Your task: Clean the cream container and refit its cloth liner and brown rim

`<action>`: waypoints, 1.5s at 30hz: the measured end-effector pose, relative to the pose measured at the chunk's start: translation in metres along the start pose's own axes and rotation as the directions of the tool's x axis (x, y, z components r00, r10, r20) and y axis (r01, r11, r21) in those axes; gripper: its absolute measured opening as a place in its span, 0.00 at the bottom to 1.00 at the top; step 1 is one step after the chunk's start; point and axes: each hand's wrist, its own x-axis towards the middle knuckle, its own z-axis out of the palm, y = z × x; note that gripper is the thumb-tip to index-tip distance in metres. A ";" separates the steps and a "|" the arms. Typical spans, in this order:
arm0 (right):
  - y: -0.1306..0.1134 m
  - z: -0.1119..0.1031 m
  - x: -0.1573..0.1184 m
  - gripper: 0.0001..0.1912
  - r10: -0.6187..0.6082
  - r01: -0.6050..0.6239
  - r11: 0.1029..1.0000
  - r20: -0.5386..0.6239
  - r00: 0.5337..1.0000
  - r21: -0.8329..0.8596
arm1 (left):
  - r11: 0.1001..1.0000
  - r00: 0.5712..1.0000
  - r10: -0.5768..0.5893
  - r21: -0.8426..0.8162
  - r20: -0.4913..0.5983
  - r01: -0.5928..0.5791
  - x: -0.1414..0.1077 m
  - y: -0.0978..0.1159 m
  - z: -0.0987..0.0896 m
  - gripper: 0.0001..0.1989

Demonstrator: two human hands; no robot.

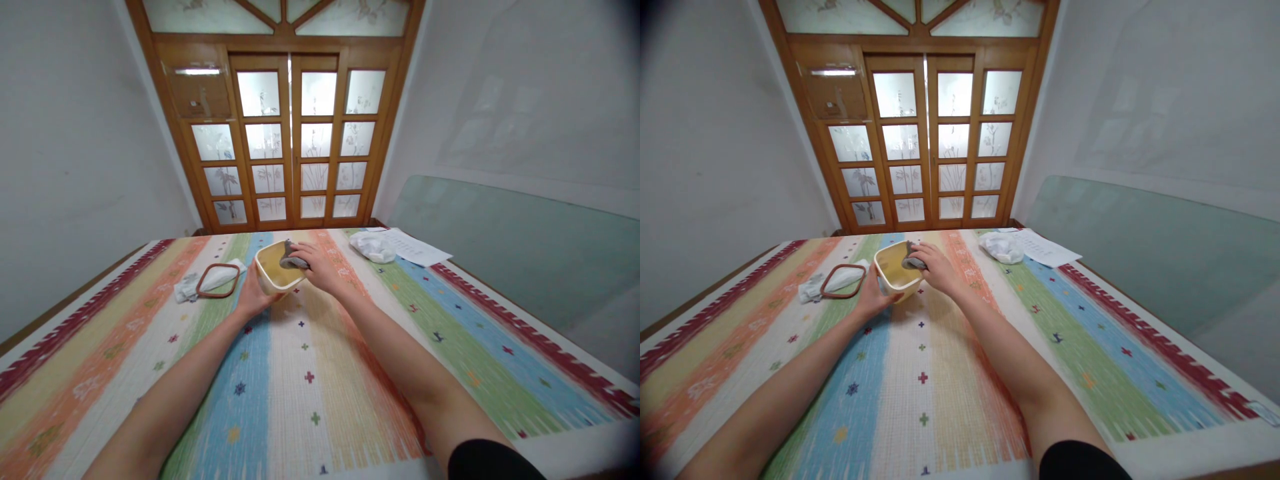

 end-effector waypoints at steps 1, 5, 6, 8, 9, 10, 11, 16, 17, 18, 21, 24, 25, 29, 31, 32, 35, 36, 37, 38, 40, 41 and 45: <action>-0.003 -0.002 0.000 0.21 0.001 -0.002 0.999 -0.015 1.000 -0.049 | 0.999 0.999 0.039 0.029 0.024 -0.040 0.000 0.000 0.000 0.58; -0.022 -0.011 0.003 0.13 0.150 -0.174 0.965 -0.131 0.980 -0.195 | 0.990 0.987 0.130 0.047 0.096 -0.135 0.004 -0.002 -0.006 0.59; -0.027 -0.014 0.004 0.12 0.191 -0.220 0.955 -0.156 0.969 -0.201 | 0.991 0.986 0.124 0.031 0.109 -0.128 0.006 -0.003 -0.010 0.58; -0.036 -0.021 0.007 0.11 0.260 -0.293 0.940 -0.190 0.947 -0.174 | 0.996 0.986 0.086 -0.034 0.144 -0.082 0.012 -0.006 -0.018 0.55; -0.039 -0.024 0.008 0.11 0.291 -0.322 0.935 -0.198 0.936 -0.150 | 0.995 0.983 0.062 -0.090 0.172 -0.047 0.014 -0.007 -0.022 0.53; -0.041 -0.028 0.010 0.11 0.322 -0.350 0.929 -0.200 0.926 -0.125 | 0.987 0.978 0.039 -0.160 0.206 -0.005 0.017 -0.009 -0.027 0.51; -0.042 -0.032 0.011 0.11 0.354 -0.379 0.920 -0.202 0.913 -0.102 | 0.973 0.969 0.014 -0.228 0.247 0.044 0.018 -0.009 -0.031 0.50; -0.042 -0.046 0.013 0.13 0.440 -0.453 0.891 -0.251 0.862 0.005 | 0.907 0.871 -0.074 -0.330 0.485 0.261 0.023 -0.007 -0.047 0.49; -0.042 -0.046 0.014 0.13 0.419 -0.428 0.903 -0.268 0.868 0.026 | 0.909 0.846 -0.077 -0.312 0.527 0.277 0.024 -0.006 -0.050 0.49; -0.044 -0.046 0.014 0.13 0.385 -0.390 0.920 -0.283 0.879 0.039 | 0.913 0.823 -0.077 -0.292 0.563 0.285 0.024 -0.006 -0.052 0.49; -0.051 -0.042 0.014 0.11 0.260 -0.256 0.966 -0.225 0.939 0.047 | 0.918 0.787 -0.082 -0.261 0.611 0.299 0.026 -0.011 -0.059 0.48; -0.063 -0.036 0.013 0.09 0.111 -0.110 0.991 -0.008 0.994 0.079 | 0.886 0.781 -0.110 -0.296 0.615 0.357 0.025 -0.022 -0.068 0.47; -0.067 -0.034 0.012 0.09 0.056 -0.064 0.992 0.082 0.995 0.104 | 0.871 0.768 -0.120 -0.305 0.629 0.386 0.025 -0.025 -0.071 0.48; -0.079 -0.025 0.006 0.11 -0.084 -0.022 0.974 0.444 0.892 0.228 | 0.864 0.761 -0.162 -0.282 0.628 0.417 0.026 -0.035 -0.082 0.46; -0.081 -0.019 0.004 0.09 -0.093 -0.063 0.967 0.573 0.814 0.245 | 0.890 0.792 -0.164 -0.258 0.588 0.375 0.028 -0.034 -0.085 0.45; -0.082 -0.016 0.003 0.10 -0.093 -0.082 0.965 0.615 0.783 0.250 | 0.901 0.796 -0.157 -0.245 0.585 0.358 0.029 -0.032 -0.086 0.44; -0.083 -0.012 0.001 0.10 -0.115 -0.157 0.934 0.687 0.718 0.320 | 0.913 0.768 -0.136 -0.222 0.625 0.342 0.031 -0.020 -0.088 0.41; -0.083 -0.011 0.001 0.10 -0.125 -0.204 0.911 0.709 0.694 0.360 | 0.914 0.753 -0.128 -0.217 0.645 0.342 0.031 -0.015 -0.088 0.41; -0.083 -0.011 0.001 0.09 -0.130 -0.264 0.880 0.735 0.665 0.395 | 0.917 0.735 -0.118 -0.211 0.667 0.339 0.032 -0.010 -0.088 0.42; -0.082 -0.012 0.000 0.09 -0.131 -0.332 0.846 0.766 0.630 0.418 | 0.921 0.720 -0.105 -0.206 0.686 0.330 0.033 -0.004 -0.088 0.43; -0.079 -0.011 -0.001 0.09 -0.125 -0.445 0.795 0.830 0.544 0.412 | 0.938 0.692 -0.066 -0.191 0.719 0.289 0.036 0.006 -0.087 0.44; -0.077 -0.009 -0.002 0.09 -0.112 -0.470 0.797 0.858 0.501 0.379 | 0.949 0.685 -0.046 -0.183 0.727 0.258 0.037 0.011 -0.086 0.45; -0.068 0.010 -0.009 0.02 -0.014 -0.290 0.940 0.868 0.496 0.181 | 0.979 0.679 0.010 -0.145 0.734 0.143 0.042 0.025 -0.081 0.43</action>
